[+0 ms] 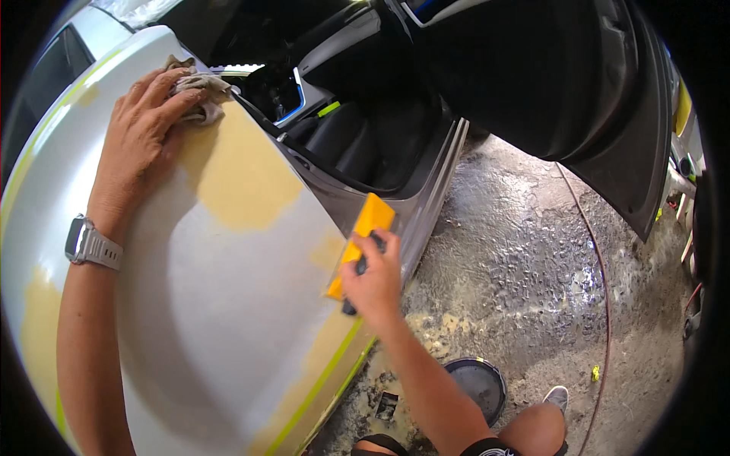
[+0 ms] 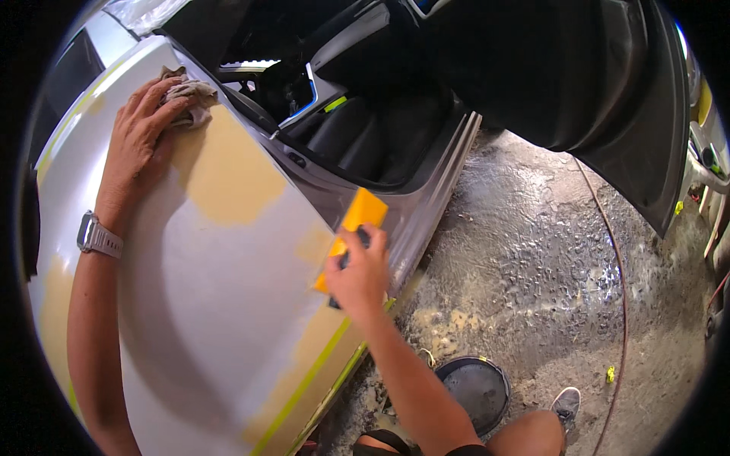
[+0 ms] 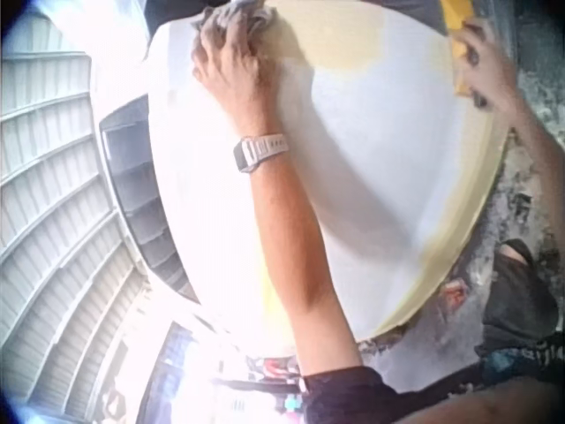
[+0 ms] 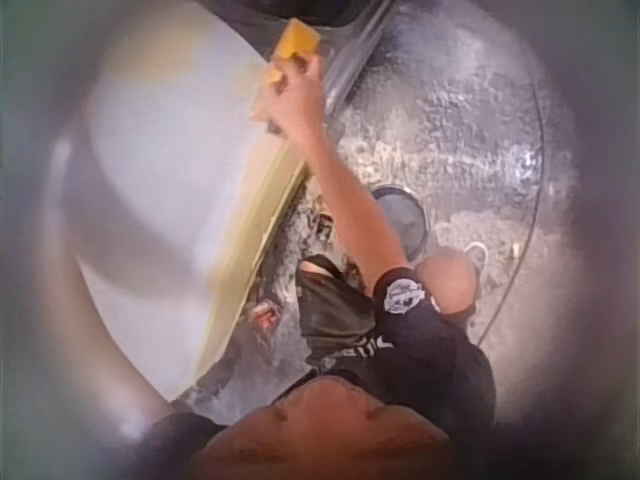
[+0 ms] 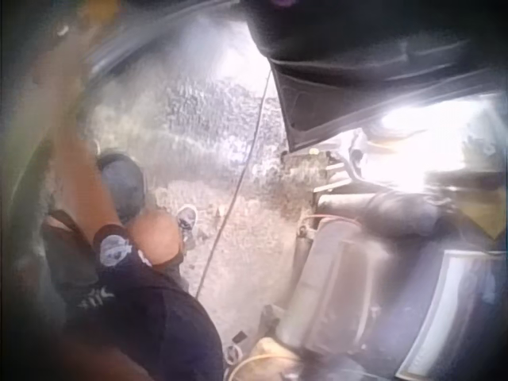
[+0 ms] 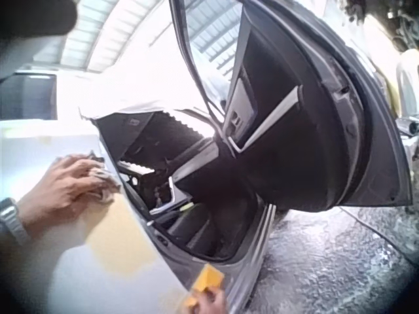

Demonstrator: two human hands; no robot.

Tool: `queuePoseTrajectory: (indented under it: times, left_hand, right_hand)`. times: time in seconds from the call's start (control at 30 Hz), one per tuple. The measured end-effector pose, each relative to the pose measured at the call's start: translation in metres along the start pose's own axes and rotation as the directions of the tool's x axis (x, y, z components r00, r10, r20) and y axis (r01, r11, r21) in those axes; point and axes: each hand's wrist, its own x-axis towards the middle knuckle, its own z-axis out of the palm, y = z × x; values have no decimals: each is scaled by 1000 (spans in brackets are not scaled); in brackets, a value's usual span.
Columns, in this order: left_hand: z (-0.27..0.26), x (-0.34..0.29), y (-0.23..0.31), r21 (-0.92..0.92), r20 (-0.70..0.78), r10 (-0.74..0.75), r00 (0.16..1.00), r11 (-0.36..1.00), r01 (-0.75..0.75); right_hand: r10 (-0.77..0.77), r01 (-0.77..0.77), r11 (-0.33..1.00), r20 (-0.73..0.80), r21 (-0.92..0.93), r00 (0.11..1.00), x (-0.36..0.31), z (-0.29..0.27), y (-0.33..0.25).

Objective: The person sands the car door panel using a sanding block and wipes the surface with a cloth.

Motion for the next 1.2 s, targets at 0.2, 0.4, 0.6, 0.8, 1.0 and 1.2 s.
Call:
queuePoseTrajectory:
  times: [0.2, 0.4, 0.6, 0.8, 1.0, 1.2]
  left_hand:
    - [4, -1, 3, 1, 16, 26, 1000, 1000, -26]
    - [7, 1, 9, -39, 3, 20, 1000, 999, -19]
    - [-3, -1, 1, -38, 9, 38, 999, 999, -38]
    - [4, 2, 7, -25, 16, 37, 999, 999, -37]
    - [-7, 0, 3, -16, 11, 10, 1000, 1000, -10]
    - [-4, 7, 14, -45, 54, 36, 998, 998, -33]
  right_hand:
    - [83, -55, 967, 104, -247, 991, -14, -11, 23]
    - [42, -33, 984, 49, -178, 998, -52, -6, -36]
    - [59, -50, 989, 55, -140, 997, -18, -6, 0]
    - [21, 4, 974, 105, -226, 994, -53, -2, -16]
    - [108, -98, 986, 68, -137, 992, -24, -5, -10]
    - [90, -38, 954, 163, -298, 982, -57, -8, -27]
